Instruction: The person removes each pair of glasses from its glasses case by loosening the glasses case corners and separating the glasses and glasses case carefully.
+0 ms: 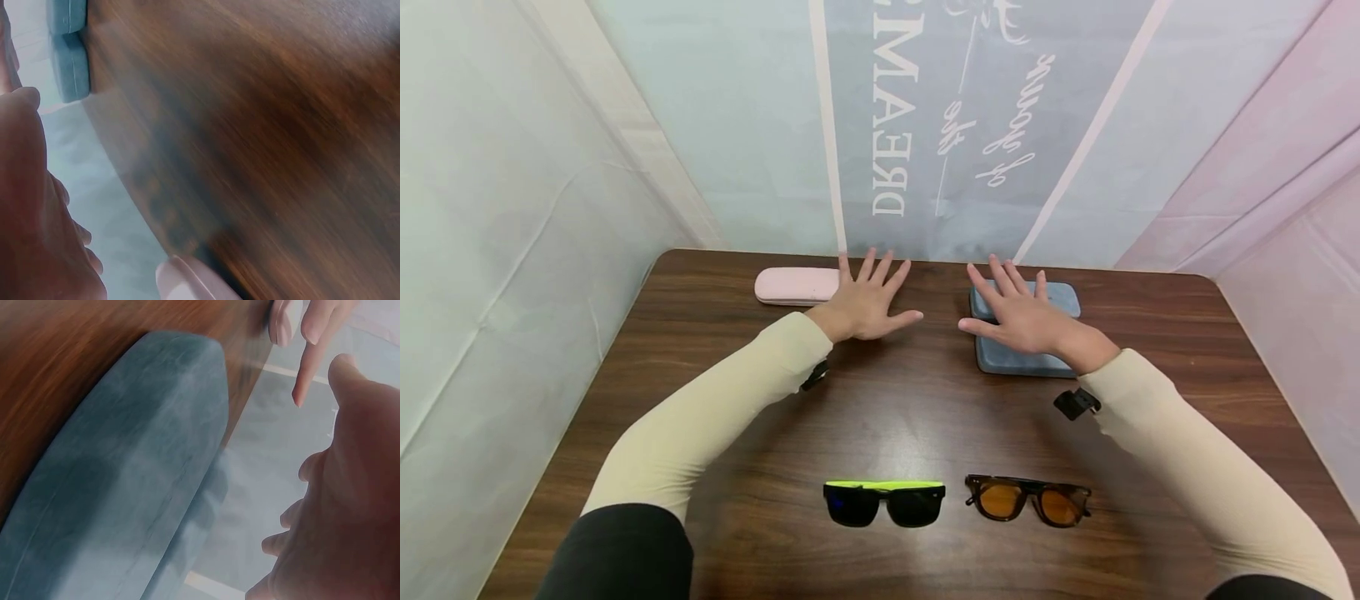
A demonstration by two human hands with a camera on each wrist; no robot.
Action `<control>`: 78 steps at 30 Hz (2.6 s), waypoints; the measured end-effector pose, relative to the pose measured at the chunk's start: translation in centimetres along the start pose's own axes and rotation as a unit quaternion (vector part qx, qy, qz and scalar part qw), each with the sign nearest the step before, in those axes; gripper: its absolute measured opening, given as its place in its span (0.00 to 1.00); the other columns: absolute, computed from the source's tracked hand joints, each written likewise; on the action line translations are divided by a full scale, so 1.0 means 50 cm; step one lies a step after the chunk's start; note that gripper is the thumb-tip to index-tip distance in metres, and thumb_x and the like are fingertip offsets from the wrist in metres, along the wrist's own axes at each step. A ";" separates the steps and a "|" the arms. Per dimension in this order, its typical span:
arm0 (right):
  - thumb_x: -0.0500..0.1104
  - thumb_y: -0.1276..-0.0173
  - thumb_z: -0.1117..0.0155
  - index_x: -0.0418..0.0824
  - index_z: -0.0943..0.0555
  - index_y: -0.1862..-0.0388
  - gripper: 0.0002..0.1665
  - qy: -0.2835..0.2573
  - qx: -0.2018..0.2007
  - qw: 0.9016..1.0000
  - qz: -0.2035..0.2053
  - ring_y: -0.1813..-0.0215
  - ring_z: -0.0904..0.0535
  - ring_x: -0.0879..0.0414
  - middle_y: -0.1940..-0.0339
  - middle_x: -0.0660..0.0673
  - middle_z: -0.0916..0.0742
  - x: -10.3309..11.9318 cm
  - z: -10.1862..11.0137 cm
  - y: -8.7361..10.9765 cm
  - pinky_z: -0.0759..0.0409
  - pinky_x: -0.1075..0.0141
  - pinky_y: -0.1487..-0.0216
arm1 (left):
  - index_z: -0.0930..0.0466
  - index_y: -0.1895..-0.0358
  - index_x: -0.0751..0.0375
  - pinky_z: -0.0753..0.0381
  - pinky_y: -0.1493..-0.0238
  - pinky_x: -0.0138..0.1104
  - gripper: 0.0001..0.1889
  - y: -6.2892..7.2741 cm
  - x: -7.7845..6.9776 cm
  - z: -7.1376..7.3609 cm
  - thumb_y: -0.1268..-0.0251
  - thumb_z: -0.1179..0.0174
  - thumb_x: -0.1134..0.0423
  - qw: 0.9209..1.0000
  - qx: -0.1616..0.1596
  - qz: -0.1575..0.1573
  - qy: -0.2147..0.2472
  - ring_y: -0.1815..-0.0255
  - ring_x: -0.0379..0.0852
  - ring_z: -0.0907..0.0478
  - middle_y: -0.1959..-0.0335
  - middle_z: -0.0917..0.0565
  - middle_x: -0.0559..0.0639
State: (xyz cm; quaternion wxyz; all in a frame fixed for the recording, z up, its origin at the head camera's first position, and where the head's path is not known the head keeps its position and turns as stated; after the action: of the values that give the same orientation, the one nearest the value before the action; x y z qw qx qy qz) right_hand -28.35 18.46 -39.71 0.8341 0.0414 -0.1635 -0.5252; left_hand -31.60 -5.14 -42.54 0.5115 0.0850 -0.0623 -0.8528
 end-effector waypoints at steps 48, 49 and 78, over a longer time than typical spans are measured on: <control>0.74 0.24 0.59 0.50 0.65 0.15 0.53 -0.011 0.023 1.000 0.007 0.17 0.70 0.36 0.16 0.35 0.64 0.111 -0.021 -0.129 0.73 0.29 0.29 | 0.65 0.16 0.52 0.77 0.30 0.68 0.47 0.042 0.107 -0.013 0.25 0.63 0.28 0.999 -0.022 0.032 0.021 0.17 0.61 0.69 0.16 0.61 0.60; 0.74 0.24 0.59 0.50 0.65 0.15 0.53 -0.012 0.023 1.000 0.007 0.17 0.70 0.36 0.17 0.35 0.64 0.112 -0.022 -0.131 0.73 0.29 0.29 | 0.64 0.16 0.52 0.77 0.30 0.69 0.47 0.043 0.110 -0.013 0.25 0.63 0.28 0.999 -0.023 0.032 0.022 0.17 0.61 0.68 0.16 0.61 0.60; 0.70 0.22 0.56 0.49 0.63 0.14 0.51 -0.025 0.019 0.999 0.012 0.17 0.68 0.39 0.16 0.35 0.61 0.167 -0.055 -0.178 0.72 0.32 0.27 | 0.61 0.17 0.59 0.73 0.30 0.71 0.49 0.094 0.214 -0.032 0.26 0.59 0.29 0.994 -0.048 0.063 0.076 0.17 0.65 0.66 0.17 0.60 0.64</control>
State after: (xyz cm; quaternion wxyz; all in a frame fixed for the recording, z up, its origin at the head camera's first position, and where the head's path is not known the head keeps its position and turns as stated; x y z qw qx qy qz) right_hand -31.86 6.77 -42.54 0.8349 0.0418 -0.1948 -0.5130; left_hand -32.14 -16.83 -44.05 0.5707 0.1208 0.0129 -0.8121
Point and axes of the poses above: each hand's wrist, its own y-axis away from the middle knuckle, its own z-axis out of the back of the hand, x = y × z, the point moved 4 cm from there along -y, towards the middle knuckle
